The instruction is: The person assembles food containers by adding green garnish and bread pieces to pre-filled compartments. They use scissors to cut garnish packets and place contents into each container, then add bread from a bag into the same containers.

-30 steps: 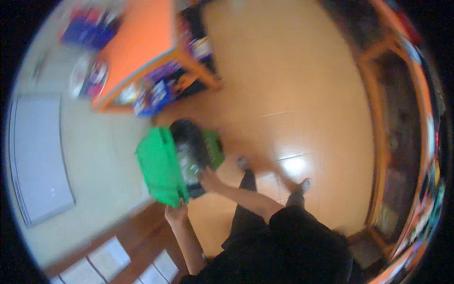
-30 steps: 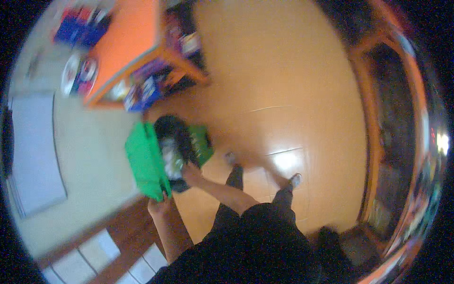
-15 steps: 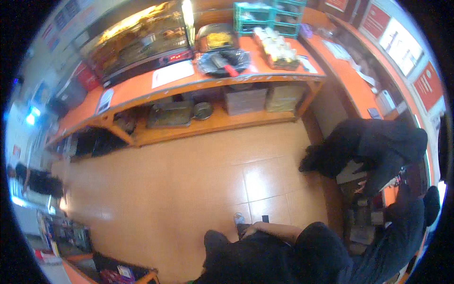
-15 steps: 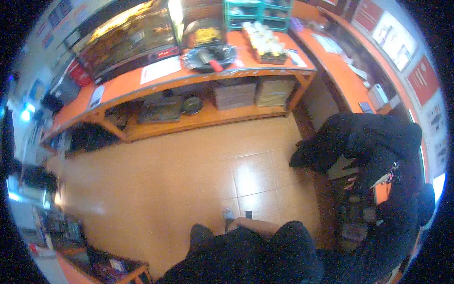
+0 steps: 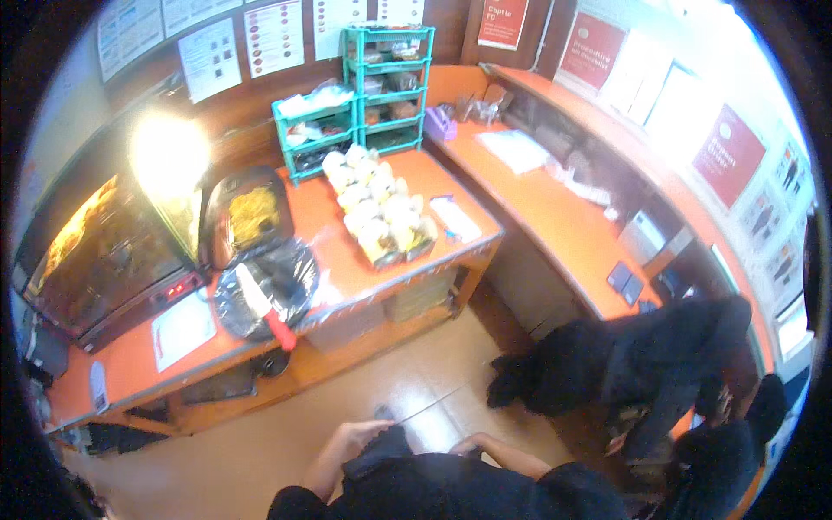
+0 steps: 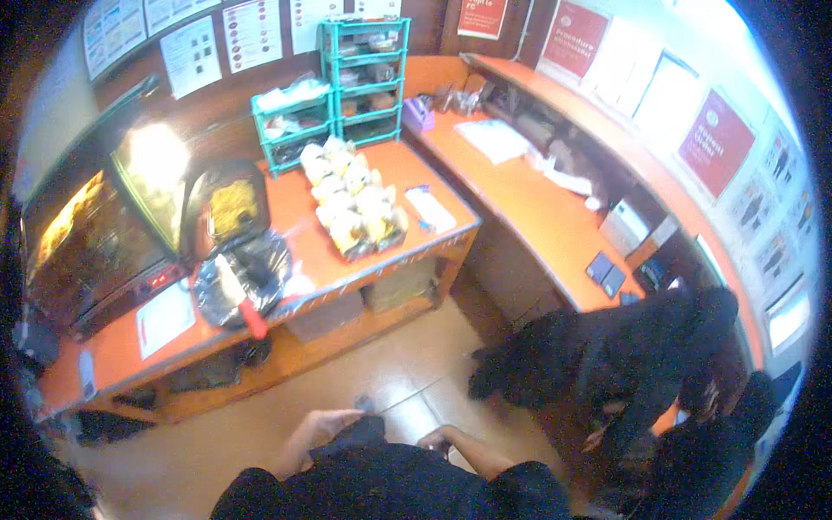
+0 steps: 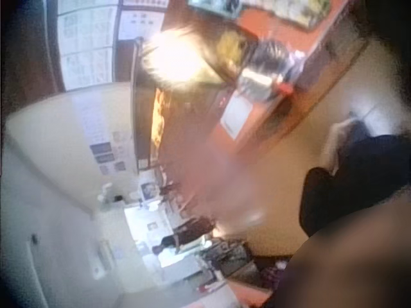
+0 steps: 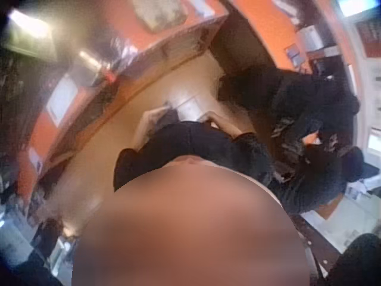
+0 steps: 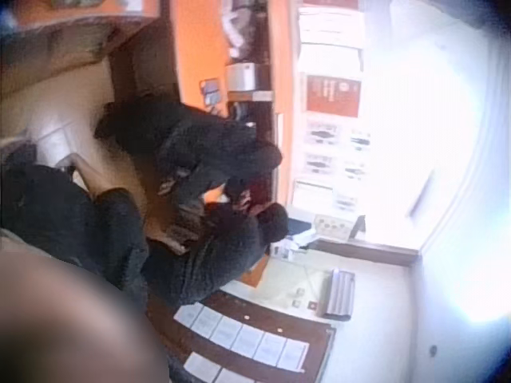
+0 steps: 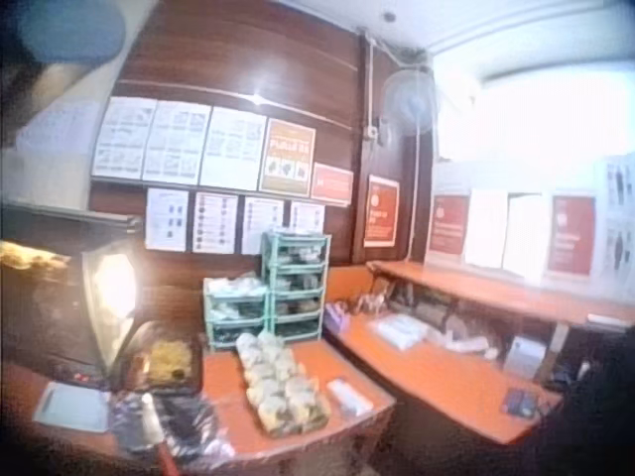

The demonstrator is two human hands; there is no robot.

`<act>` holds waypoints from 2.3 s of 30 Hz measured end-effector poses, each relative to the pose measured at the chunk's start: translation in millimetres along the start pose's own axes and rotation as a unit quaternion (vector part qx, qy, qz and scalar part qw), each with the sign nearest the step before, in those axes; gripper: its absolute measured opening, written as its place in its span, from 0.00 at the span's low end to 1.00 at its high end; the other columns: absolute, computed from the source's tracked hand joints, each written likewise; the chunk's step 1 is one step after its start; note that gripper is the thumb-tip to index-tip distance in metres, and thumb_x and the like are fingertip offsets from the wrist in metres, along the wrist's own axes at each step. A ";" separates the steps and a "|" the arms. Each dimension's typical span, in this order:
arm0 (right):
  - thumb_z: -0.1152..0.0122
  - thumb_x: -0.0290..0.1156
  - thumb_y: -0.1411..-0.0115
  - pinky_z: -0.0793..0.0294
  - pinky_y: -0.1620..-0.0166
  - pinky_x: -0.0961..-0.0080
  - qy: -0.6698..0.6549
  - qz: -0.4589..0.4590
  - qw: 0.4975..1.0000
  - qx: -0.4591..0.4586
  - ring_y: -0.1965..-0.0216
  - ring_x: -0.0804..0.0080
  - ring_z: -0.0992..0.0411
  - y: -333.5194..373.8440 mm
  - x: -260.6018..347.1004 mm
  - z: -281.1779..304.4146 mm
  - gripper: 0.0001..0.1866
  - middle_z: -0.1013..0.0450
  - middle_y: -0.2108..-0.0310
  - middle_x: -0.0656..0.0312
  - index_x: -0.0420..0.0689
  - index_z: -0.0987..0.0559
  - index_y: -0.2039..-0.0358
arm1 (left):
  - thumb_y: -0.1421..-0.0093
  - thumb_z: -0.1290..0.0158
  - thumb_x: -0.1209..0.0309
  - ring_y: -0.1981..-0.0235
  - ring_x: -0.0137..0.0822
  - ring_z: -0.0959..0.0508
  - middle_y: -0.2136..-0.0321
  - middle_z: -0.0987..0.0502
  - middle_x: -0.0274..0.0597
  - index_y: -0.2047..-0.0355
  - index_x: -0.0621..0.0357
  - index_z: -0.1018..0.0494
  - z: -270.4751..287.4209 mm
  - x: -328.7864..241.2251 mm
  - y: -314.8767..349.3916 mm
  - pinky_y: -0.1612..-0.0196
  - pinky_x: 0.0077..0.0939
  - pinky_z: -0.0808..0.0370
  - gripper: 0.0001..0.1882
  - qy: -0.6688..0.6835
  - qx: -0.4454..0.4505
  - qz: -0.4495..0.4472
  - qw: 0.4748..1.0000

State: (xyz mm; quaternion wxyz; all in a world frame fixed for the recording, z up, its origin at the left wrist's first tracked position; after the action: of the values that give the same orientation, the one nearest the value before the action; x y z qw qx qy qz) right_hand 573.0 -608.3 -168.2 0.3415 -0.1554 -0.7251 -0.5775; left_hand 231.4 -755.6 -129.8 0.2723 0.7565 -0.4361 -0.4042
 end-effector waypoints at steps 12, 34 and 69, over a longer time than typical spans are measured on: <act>0.44 0.20 0.43 0.27 0.70 0.77 -0.135 0.274 0.669 -0.678 0.74 0.72 0.28 264.5 277.1 630.2 0.12 0.27 0.73 0.62 0.40 0.25 0.58 | 0.33 0.57 0.39 0.34 0.44 0.38 0.31 0.45 0.45 0.29 0.56 0.51 -113.0 -509.4 49.1 0.34 0.44 0.40 0.44 -0.256 0.230 -0.338 0.876; 0.38 0.34 0.44 0.20 0.62 0.50 0.204 0.151 0.358 -0.899 0.66 0.42 0.21 412.9 395.8 1225.2 0.17 0.21 0.68 0.43 0.44 0.19 0.54 | 0.33 0.46 0.58 0.36 0.39 0.35 0.37 0.35 0.43 0.34 0.55 0.40 -104.8 -823.6 -79.9 0.33 0.41 0.40 0.31 -0.128 -0.028 -0.327 0.936; 0.34 0.31 0.40 0.23 0.62 0.70 0.117 0.281 0.911 -0.278 0.67 0.72 0.21 224.4 465.3 849.6 0.09 0.20 0.71 0.54 0.38 0.18 0.64 | 0.39 0.59 0.68 0.69 0.39 0.21 0.76 0.20 0.48 0.83 0.64 0.25 59.1 -889.4 -69.6 0.66 0.29 0.27 0.20 0.020 -0.061 -0.690 0.721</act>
State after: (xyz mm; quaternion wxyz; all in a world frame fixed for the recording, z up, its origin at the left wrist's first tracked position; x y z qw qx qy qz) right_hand 109.6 178.6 225.1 0.5150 -0.3725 -0.4167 -0.6499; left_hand -48.6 56.4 118.7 -0.0272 0.8379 0.2374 -0.4907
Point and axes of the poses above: each hand's wrist, its own y-axis away from the middle knuckle, its own z-axis out of the back of the hand, x = y × z, the point moved 1 cm from there along -y, towards the middle knuckle
